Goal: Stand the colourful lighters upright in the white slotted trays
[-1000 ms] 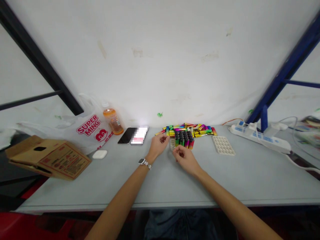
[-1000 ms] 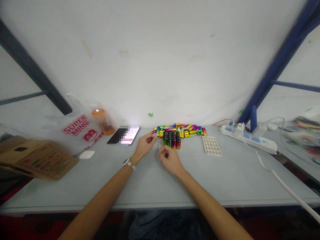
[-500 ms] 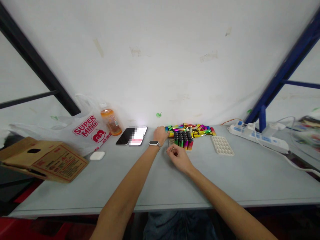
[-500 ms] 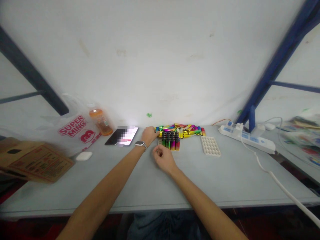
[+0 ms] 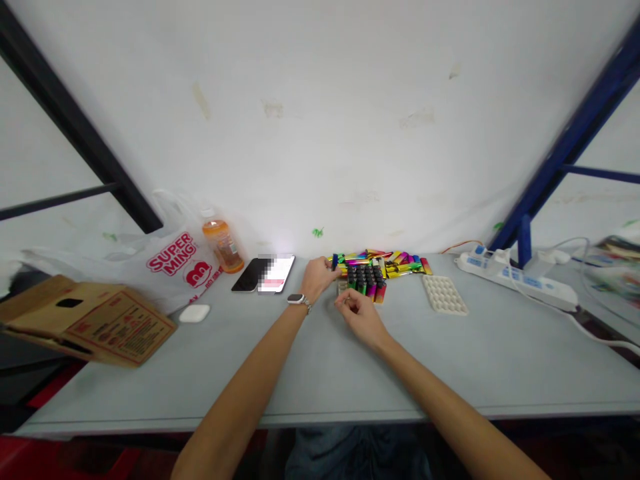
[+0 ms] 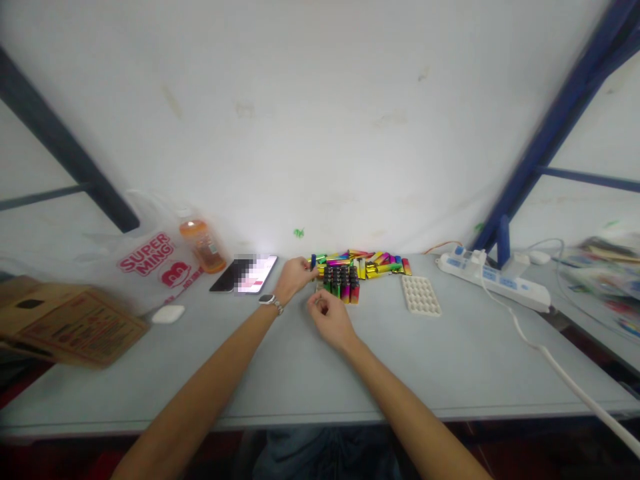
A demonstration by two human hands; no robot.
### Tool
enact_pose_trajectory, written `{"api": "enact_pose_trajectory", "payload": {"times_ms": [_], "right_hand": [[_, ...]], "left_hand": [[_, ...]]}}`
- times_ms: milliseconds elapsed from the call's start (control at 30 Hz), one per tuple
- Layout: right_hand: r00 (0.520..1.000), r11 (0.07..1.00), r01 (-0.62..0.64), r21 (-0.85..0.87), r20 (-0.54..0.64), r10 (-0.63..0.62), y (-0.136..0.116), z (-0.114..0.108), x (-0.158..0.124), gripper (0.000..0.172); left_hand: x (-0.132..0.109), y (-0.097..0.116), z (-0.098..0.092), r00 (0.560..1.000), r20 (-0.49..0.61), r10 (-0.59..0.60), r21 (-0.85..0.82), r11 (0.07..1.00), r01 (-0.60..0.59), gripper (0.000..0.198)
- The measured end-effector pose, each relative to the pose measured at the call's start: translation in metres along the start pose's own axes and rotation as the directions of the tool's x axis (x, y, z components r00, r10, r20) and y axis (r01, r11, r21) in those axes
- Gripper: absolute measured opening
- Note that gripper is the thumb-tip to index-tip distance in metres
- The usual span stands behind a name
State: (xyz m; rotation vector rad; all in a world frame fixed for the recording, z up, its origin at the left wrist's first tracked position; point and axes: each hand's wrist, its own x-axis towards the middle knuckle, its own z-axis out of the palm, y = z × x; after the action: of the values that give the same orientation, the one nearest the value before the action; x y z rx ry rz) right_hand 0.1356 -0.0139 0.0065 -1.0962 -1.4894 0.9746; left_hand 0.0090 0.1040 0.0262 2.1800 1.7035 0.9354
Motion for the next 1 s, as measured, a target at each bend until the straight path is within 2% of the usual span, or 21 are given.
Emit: {"api": "enact_pose_trajectory", "payload": {"times_ms": [100,200,267,367,467,600,700,800,867,1000], "right_hand": [[0.997,1.0,0.02,-0.004,-0.079,-0.02,-0.002,-0.001,0.0,0.019],[0.984,0.999,0.043,-0.03,-0.172,-0.048,-0.005,0.004,-0.001,0.025],[0.976,0.992,0.069,-0.104,-0.201,-0.089,-0.008,0.009,-0.001,0.028],[0.964,0.966,0.123,-0.227,-0.203,-0.171,-0.013,0.016,-0.002,0.02],[0.959,0.962,0.169,-0.214,-0.188,-0.211,-0.016,0.019,-0.005,0.024],[0.976,0.987,0.161,-0.024,-0.141,-0.163,-0.013,0.018,-0.012,0.025],[0.995,0.986,0.057,0.157,-0.093,-0.043,-0.007,0.019,-0.017,0.027],[0.994,0.95,-0.093,0.299,-0.025,0.105,-0.003,0.021,-0.018,0.03],[0.989,0.942,-0.142,0.306,0.001,0.149,-0.003,0.022,-0.018,0.037],[0.994,0.979,-0.071,0.193,-0.065,0.085,0.0,0.022,-0.017,0.048]], "left_hand": [[-0.032,-0.006,-0.014,0.992,-0.009,0.123,-0.213,0.969,-0.122,0.024],[-0.065,-0.008,-0.025,0.98,0.029,0.198,-0.319,0.931,-0.179,0.024],[-0.083,-0.006,-0.029,0.977,0.034,0.211,-0.343,0.921,-0.186,0.023],[-0.099,-0.001,-0.031,0.982,0.009,0.186,-0.356,0.919,-0.171,0.02],[-0.103,0.0,-0.033,0.982,-0.004,0.191,-0.386,0.905,-0.178,0.02],[-0.102,-0.009,-0.041,0.957,-0.015,0.29,-0.534,0.807,-0.253,0.021],[-0.101,-0.012,-0.044,0.976,-0.094,0.195,-0.62,0.756,-0.211,0.024],[-0.101,-0.008,-0.041,0.988,-0.082,0.133,-0.616,0.772,-0.155,0.029],[-0.103,-0.003,-0.038,0.987,-0.052,0.149,-0.589,0.794,-0.151,0.031],[-0.105,0.002,-0.035,0.975,-0.023,0.22,-0.511,0.836,-0.2,0.035]]}}
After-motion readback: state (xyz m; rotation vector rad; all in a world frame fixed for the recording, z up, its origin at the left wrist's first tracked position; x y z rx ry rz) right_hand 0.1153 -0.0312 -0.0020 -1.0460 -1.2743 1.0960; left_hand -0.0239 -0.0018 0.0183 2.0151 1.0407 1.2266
